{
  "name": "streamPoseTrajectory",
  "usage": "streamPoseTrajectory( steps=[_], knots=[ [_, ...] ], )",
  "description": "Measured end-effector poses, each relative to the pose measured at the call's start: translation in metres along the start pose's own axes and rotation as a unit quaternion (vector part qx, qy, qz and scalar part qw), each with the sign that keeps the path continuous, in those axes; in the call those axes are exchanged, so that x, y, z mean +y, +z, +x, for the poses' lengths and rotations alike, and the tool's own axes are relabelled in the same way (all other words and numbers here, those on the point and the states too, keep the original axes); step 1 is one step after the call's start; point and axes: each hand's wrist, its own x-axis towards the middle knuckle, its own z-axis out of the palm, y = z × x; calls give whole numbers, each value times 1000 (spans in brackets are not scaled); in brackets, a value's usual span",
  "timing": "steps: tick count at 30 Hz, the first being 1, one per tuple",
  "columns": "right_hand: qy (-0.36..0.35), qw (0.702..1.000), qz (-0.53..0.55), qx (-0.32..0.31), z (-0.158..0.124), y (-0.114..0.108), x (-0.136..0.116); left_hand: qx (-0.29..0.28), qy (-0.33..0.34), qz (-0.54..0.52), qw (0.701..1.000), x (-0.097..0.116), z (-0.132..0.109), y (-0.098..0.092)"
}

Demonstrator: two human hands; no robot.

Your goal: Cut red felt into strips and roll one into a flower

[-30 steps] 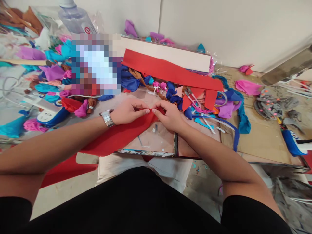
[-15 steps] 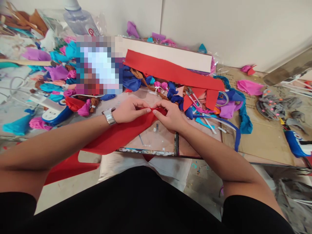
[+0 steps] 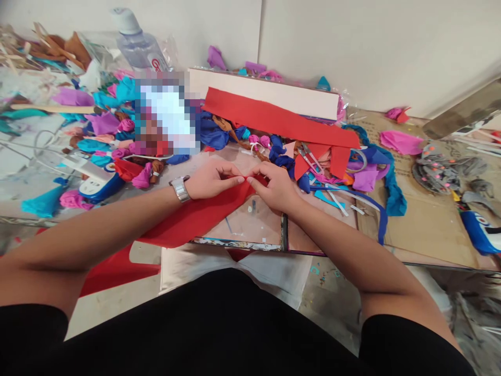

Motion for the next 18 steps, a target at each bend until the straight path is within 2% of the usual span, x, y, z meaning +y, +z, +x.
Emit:
streamPoseTrajectory(
  steps=[9,13,18],
  knots=[
    [78,995,60,2,-1,2,0,-25,1,11,1000,-2,1,-4],
    [66,993,93,-1,-2,1,-5,-35,4,9,999,-2,2,-5],
    [60,996,67,-12,-2,1,-4,-54,2,8,999,-1,3,-7]
  ],
)
